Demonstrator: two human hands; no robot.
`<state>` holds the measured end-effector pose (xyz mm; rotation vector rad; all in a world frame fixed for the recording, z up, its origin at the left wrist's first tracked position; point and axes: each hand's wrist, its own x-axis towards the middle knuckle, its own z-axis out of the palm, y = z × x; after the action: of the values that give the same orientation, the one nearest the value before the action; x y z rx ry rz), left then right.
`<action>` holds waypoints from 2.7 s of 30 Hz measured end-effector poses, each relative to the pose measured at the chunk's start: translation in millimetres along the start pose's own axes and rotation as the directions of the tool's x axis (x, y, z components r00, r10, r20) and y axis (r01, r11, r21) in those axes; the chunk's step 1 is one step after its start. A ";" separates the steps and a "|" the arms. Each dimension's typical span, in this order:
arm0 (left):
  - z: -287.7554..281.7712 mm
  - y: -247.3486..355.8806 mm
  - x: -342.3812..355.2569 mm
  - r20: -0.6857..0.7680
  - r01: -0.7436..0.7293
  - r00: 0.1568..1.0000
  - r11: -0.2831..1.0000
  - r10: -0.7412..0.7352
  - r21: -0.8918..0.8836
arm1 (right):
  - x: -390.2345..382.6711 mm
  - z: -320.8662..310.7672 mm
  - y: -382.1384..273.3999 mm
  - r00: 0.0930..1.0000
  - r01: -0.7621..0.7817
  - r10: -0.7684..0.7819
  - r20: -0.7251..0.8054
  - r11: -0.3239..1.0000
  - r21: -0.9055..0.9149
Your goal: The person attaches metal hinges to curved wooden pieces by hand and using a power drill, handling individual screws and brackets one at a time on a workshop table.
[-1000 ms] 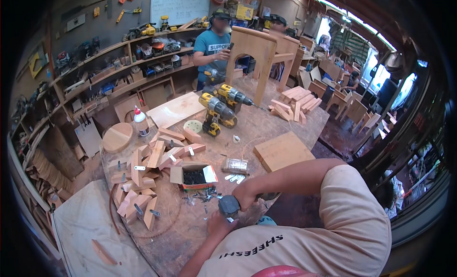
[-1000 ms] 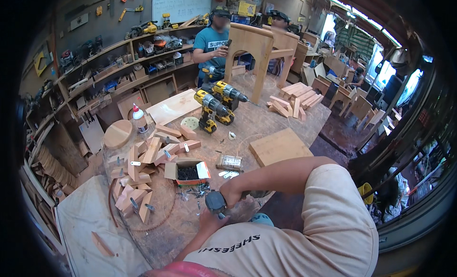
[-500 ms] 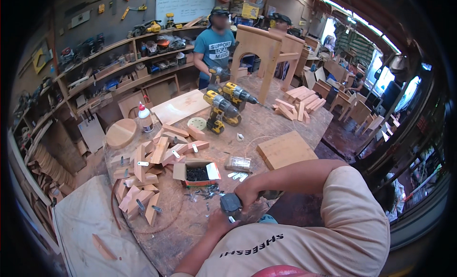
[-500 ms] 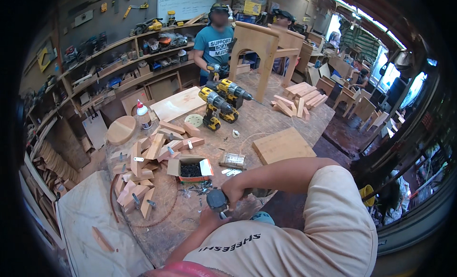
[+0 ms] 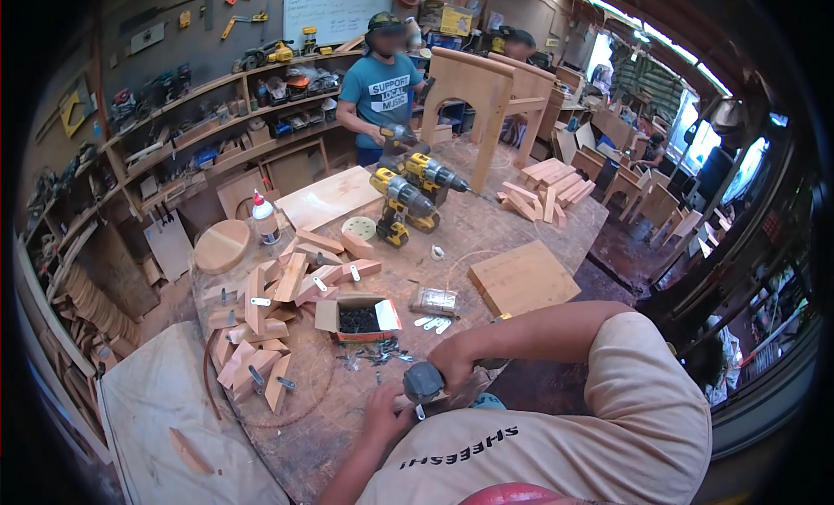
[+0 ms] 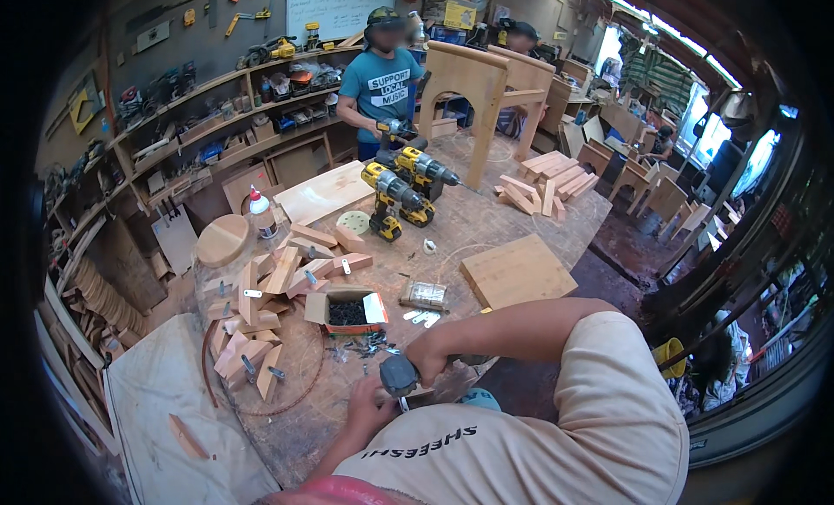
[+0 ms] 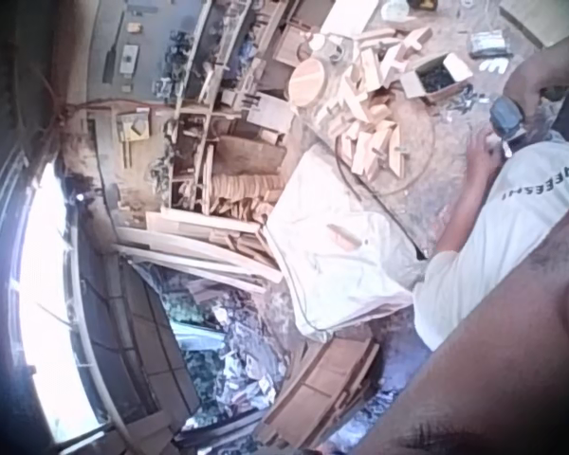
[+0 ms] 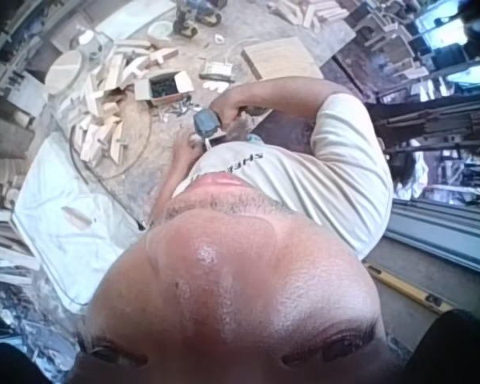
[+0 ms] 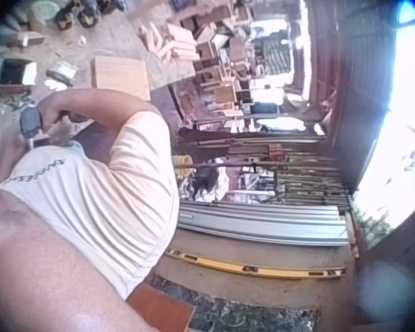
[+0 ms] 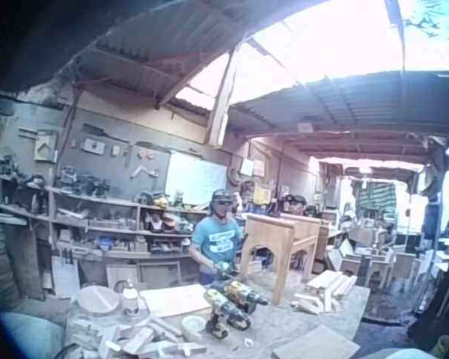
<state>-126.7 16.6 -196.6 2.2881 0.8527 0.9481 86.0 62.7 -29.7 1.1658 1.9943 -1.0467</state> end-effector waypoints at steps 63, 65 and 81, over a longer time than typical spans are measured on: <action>32.0 -30.5 -26.2 0.228 0.673 0.684 0.477 -0.693 -0.565 | 35.6 -52.9 -31.1 0.991 0.132 -0.127 0.034 0.944 -0.304; 32.7 -29.6 -27.0 0.225 0.669 0.683 0.473 -0.695 -0.573 | 42.0 -56.5 -30.2 0.988 0.084 -0.021 0.151 0.903 -0.421; 28.0 -26.8 -24.0 0.259 0.704 0.658 0.455 -0.707 -0.546 | 33.9 -47.3 -32.2 0.997 0.030 -0.046 -0.056 0.966 -0.258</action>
<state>-128.4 11.5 -241.8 1.1588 1.1583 0.6721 37.6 107.5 -21.8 1.0348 2.1335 -0.7486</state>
